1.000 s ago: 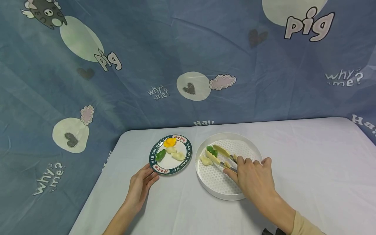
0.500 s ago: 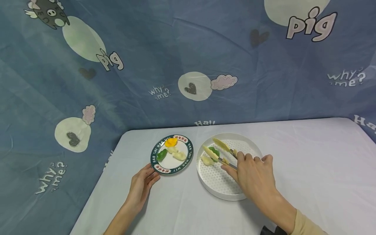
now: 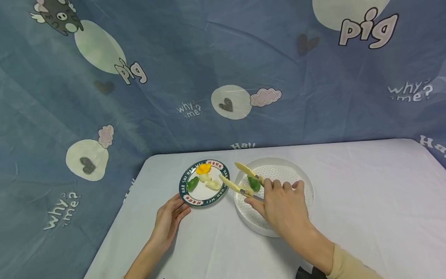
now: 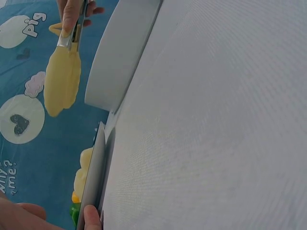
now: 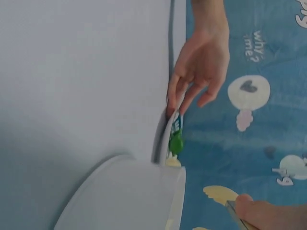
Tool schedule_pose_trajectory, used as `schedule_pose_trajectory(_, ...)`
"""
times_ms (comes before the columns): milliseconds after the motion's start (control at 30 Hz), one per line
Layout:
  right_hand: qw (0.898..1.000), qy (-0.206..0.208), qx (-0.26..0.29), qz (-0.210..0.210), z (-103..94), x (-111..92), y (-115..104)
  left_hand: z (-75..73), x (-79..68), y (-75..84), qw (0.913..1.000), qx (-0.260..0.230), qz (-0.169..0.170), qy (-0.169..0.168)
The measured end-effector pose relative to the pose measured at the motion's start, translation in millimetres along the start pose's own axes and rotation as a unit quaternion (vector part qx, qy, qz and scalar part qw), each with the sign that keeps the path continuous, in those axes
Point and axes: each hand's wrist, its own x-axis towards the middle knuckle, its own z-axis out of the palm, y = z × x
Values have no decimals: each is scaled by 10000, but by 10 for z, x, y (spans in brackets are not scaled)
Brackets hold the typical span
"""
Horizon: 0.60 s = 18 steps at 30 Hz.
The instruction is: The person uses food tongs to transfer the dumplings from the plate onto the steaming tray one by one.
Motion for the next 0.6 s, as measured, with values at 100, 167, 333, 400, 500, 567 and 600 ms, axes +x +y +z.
schedule_pose_trajectory(100,10000,-19,-20,-65,-11,19,-71,3,1,2,10000,2,20,-11)
schedule_pose_trajectory(167,9999,-52,-52,-107,-4,39,-128,1,2,1,10000,3,24,3)
schedule_pose_trajectory(333,9993,-97,-233,-280,40,91,-275,0,10,-5,10000,11,21,21)
schedule_pose_trajectory(400,9989,-126,-290,-357,59,109,-329,0,13,-10,10000,20,25,22)
schedule_pose_trajectory(500,9985,-249,-289,-402,78,137,-403,0,13,-16,10000,39,35,23)
schedule_pose_trajectory(567,9979,-376,-304,-423,88,160,-447,-3,12,-17,10000,48,60,18)
schedule_pose_trajectory(600,9977,-438,-310,-424,93,172,-469,-4,11,-18,10000,42,68,14)
